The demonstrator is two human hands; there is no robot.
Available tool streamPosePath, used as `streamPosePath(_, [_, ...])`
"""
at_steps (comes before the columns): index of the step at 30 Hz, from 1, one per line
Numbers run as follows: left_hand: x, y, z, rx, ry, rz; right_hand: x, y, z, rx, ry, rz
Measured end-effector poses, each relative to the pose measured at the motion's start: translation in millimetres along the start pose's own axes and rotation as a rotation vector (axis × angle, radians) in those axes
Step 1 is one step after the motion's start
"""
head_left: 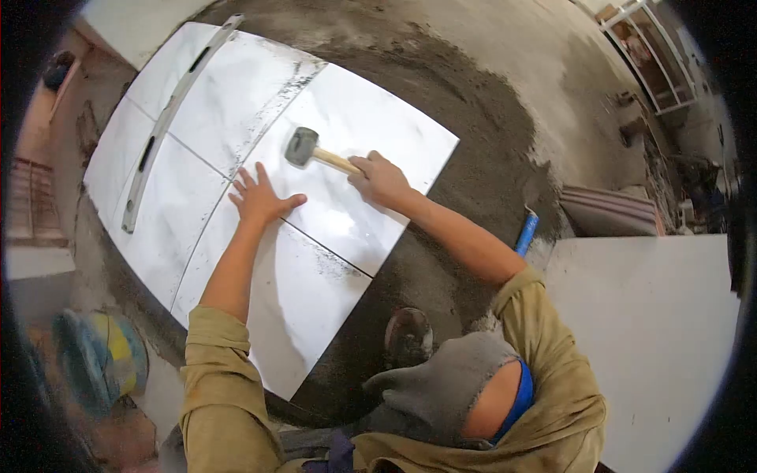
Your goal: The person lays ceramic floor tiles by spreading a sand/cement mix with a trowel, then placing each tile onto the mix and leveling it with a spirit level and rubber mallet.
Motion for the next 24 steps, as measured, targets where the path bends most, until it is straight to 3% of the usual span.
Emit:
streamPosePath(2, [6, -6, -10, -0.072, -0.009, 0.002, -6, -1, 6, -0.015, 0.005, -0.018])
streamPosePath(4, [4, -2, -12, 0.005, 0.132, 0.124, -22, -29, 11, 0.211, -0.124, 0.184])
streamPosePath(6, [11, 12, -21, 0.045, 0.133, 0.239, -57, -21, 18, 0.264, -0.282, 0.227])
streamPosePath(8, [22, 9, -22, 0.103, 0.254, 0.486, -93, -18, -10, 0.303, -0.434, 0.287])
streamPosePath(10, [29, 2, -24, 0.226, 0.272, 0.503, -125, 20, -68, 0.461, -0.73, 0.049])
streamPosePath(12, [29, 1, -26, 0.249, 0.283, 0.493, -168, 91, -97, 0.325, -0.762, -0.364])
streamPosePath(14, [26, 1, -26, 0.237, 0.272, 0.471, -180, 99, -125, 0.319, -0.84, -0.302])
streamPosePath(15, [25, 3, -24, 0.227, 0.267, 0.445, -193, 107, -118, 0.302, -0.725, -0.549])
streamPosePath(16, [25, 3, -23, 0.23, 0.283, 0.431, -203, 110, -97, 0.301, -0.704, -0.552])
streamPosePath(18, [27, -2, -22, 0.236, 0.278, 0.475, -228, 91, -42, 0.211, -0.674, -0.251])
streamPosePath(20, [23, -3, -22, 0.264, 0.26, 0.439, -266, 48, 46, 0.262, -0.41, -0.155])
streamPosePath(21, [24, -3, -22, 0.254, 0.263, 0.444, -290, 19, 95, 0.491, -0.06, -0.326])
streamPosePath(22, [25, -3, -23, 0.238, 0.272, 0.449, -270, -34, 69, 0.679, 0.07, -0.569])
streamPosePath(23, [23, -1, -23, 0.211, 0.253, 0.423, -288, -52, 99, 0.921, 0.0, -0.096])
streamPosePath(24, [22, -4, -24, 0.226, 0.24, 0.427, -293, -48, 94, 0.933, -0.016, -0.1])
Point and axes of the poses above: each hand's wrist, its own x-axis away from the middle knuckle, its own y-axis out of the palm, z = x × y, the point moved 9 cm from there along -x, towards the middle knuckle, and after that the axes turned 8 degrees about -y, right-handed, at the moved point
